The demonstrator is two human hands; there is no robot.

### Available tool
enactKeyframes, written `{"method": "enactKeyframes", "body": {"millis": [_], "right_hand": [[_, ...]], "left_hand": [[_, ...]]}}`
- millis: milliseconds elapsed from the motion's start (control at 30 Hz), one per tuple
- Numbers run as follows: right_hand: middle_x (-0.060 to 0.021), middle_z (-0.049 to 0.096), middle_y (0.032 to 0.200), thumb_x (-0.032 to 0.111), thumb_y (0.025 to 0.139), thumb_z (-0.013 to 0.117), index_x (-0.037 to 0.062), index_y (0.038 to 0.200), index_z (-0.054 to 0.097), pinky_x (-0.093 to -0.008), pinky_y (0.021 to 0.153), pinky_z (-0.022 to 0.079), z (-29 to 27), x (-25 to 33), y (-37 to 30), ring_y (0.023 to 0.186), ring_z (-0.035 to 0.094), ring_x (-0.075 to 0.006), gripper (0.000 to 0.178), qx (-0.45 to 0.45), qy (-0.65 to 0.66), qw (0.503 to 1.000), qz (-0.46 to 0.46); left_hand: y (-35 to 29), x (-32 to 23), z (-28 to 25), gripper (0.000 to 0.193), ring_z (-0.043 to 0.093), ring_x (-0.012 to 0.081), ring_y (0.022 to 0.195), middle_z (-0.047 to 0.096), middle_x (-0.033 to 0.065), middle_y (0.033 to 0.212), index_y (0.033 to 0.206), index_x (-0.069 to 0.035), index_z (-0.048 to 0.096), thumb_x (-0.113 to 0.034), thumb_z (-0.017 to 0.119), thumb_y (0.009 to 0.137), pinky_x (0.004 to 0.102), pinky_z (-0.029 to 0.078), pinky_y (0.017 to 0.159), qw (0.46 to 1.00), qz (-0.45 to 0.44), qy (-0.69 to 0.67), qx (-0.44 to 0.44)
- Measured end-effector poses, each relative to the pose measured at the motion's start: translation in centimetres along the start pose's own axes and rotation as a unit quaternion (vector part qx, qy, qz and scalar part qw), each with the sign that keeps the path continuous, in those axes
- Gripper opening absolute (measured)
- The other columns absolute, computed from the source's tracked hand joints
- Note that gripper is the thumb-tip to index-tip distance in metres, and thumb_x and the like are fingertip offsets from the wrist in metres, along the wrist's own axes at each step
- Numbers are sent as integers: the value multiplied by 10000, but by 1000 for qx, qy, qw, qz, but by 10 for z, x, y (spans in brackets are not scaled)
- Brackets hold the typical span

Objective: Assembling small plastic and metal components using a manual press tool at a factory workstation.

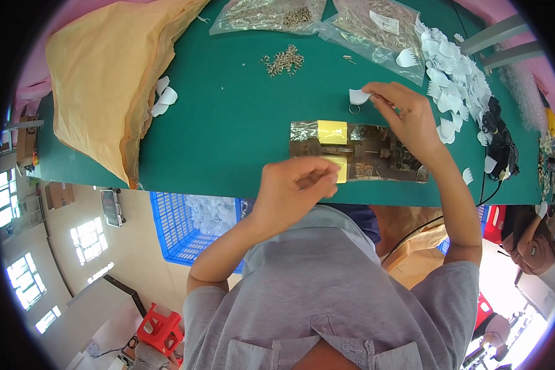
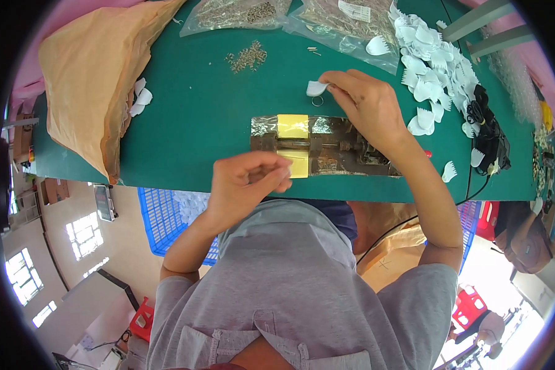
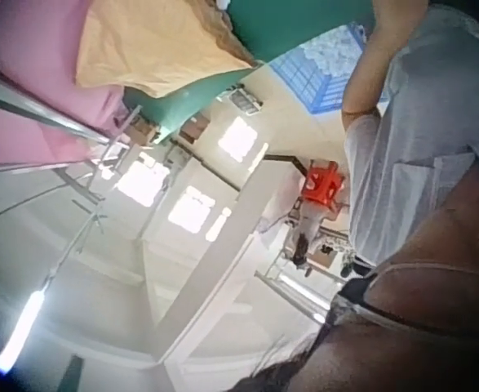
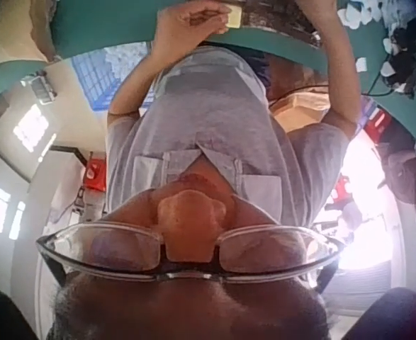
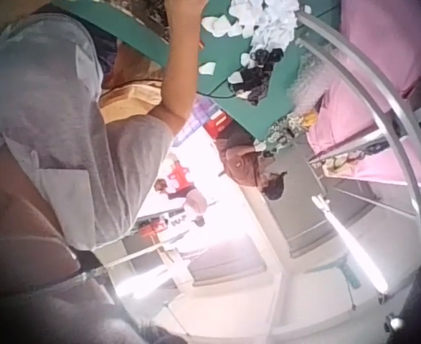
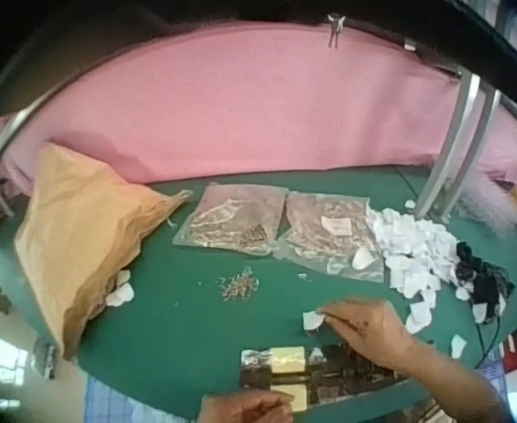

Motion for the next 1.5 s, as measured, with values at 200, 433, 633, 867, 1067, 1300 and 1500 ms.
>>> {"method": "enactKeyframes", "body": {"millis": [200,433,633,867,1067,1300,1500], "right_hand": [[-101,769,1007,47,955,706,54,1140,756,-327,755,602,-2,10,-11,813,746,-225,191,12,97,995,-10],[-101,790,961,65,934,741,71,1175,754,-322,753,616,-3,27,-21,813,772,-215,241,1,97,992,81],[-114,796,951,67,932,746,42,1168,739,-308,759,617,-2,20,-30,812,775,-190,237,-13,132,989,69],[-114,800,960,72,945,748,8,1154,713,-296,789,620,-3,22,-28,846,772,-158,221,2,170,978,121],[-115,786,970,37,941,741,7,1149,688,-298,824,627,1,34,-31,869,776,-179,217,5,215,970,116],[-144,743,882,30,902,725,29,1089,709,-352,680,579,23,52,-31,732,734,-280,187,96,208,973,36],[-145,752,852,79,913,735,37,1010,774,-381,679,578,30,42,-33,709,713,-299,113,121,139,982,-39]], "left_hand": [[8,21,22,214,746,127,817,770,104,947,1183,13,728,-7,723,970,273,613,732,960,207,163,-96],[8,16,14,143,689,185,657,683,49,815,1024,-70,696,-56,780,909,310,534,581,848,263,440,-134],[-4,6,7,186,703,230,785,692,74,939,1014,-57,704,11,776,856,343,553,644,831,290,470,-74],[2,2,10,217,683,280,815,702,104,991,1009,-18,715,50,779,812,379,560,675,842,378,378,-68],[18,10,12,265,605,239,890,702,83,1058,1022,-79,739,-23,828,778,366,514,756,736,415,523,-112],[25,21,5,617,571,298,1159,636,46,1310,1291,-114,643,-80,870,719,438,420,1007,779,389,439,-221],[29,31,-3,793,526,316,1282,710,81,1227,1467,-65,497,11,853,763,436,448,1067,864,319,365,-136]]}}
Point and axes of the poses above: each hand's wrist, its own y-axis towards the middle knuckle, its own z-axis out of the palm, x = y × z, the point moved 2 cm from there along y, towards the middle knuckle
